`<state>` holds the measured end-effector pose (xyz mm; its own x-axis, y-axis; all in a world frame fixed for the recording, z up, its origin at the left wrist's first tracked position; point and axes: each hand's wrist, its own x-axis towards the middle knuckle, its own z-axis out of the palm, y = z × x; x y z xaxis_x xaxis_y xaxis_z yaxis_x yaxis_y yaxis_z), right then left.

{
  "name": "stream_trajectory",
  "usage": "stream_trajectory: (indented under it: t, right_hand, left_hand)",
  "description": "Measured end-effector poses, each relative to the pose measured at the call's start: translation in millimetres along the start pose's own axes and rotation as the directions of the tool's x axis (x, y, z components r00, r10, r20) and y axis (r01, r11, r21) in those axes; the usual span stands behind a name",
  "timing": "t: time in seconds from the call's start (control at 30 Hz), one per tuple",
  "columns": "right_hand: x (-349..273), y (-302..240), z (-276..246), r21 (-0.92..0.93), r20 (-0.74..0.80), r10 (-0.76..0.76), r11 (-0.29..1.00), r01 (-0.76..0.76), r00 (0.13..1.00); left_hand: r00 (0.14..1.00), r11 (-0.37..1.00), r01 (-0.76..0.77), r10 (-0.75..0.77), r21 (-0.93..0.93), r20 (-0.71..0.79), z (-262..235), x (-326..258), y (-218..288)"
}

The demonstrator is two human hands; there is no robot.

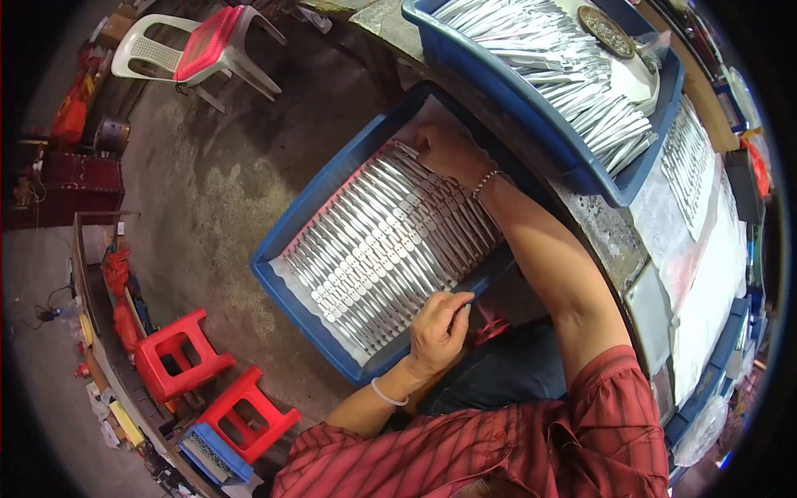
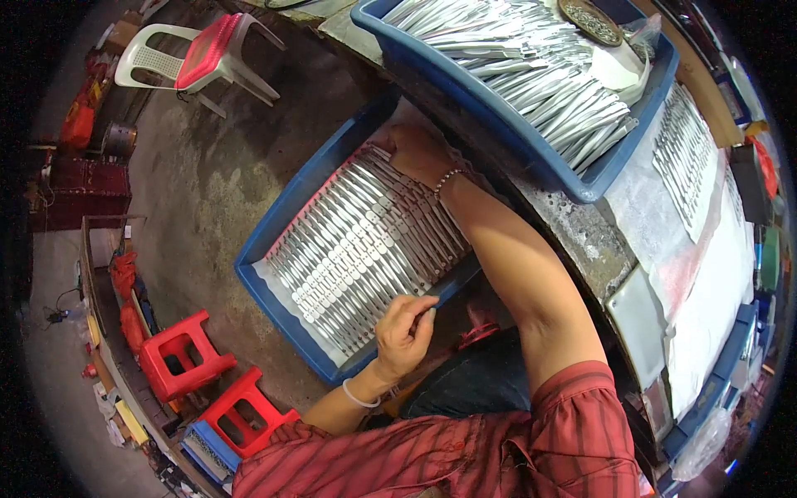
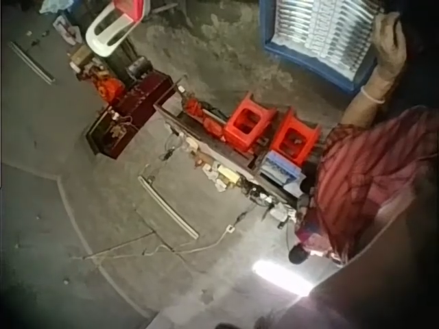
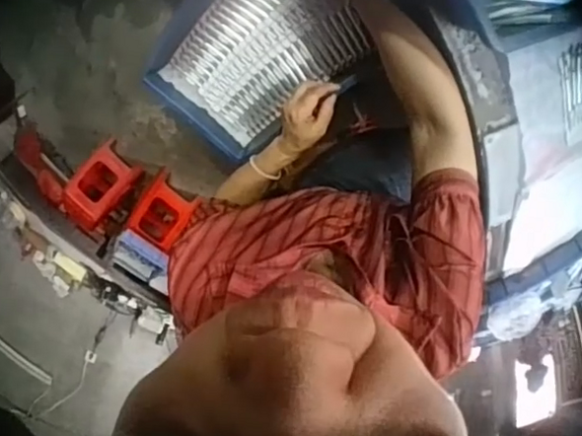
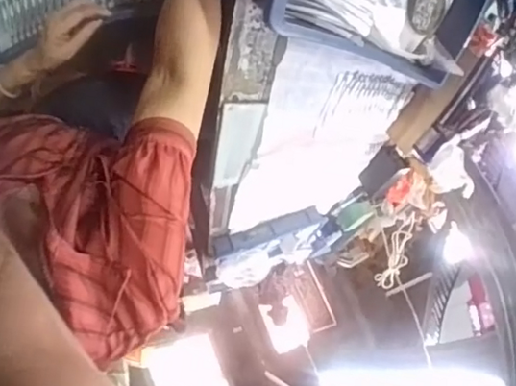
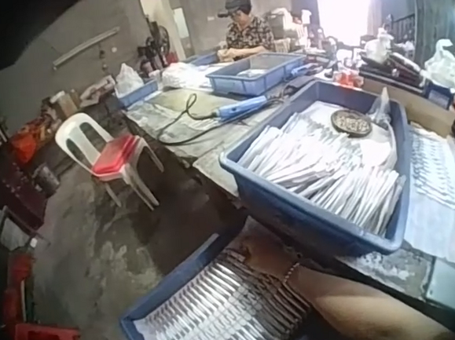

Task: Assembling small metal and plastic hardware components using a manual screwdriver.

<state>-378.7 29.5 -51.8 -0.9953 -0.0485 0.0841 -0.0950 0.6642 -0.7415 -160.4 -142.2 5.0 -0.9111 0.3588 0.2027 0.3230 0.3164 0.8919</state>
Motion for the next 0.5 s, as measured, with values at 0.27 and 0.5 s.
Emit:
stream_trajectory:
  t: [0.27,0.5]
  right_hand:
    - [7.0,2.9,-14.7,-0.087,0.171,0.145,0.987,-0.132,0.975]
    - [12.6,5.4,-26.5,0.056,0.247,0.186,0.977,-0.206,0.951]
  left_hand:
    - [1.0,1.0,-0.014,0.014,0.004,0.005,0.3,1.7,1.9]
    - [1.0,0.999,-0.021,0.021,-0.031,-0.004,0.6,1.8,0.9]
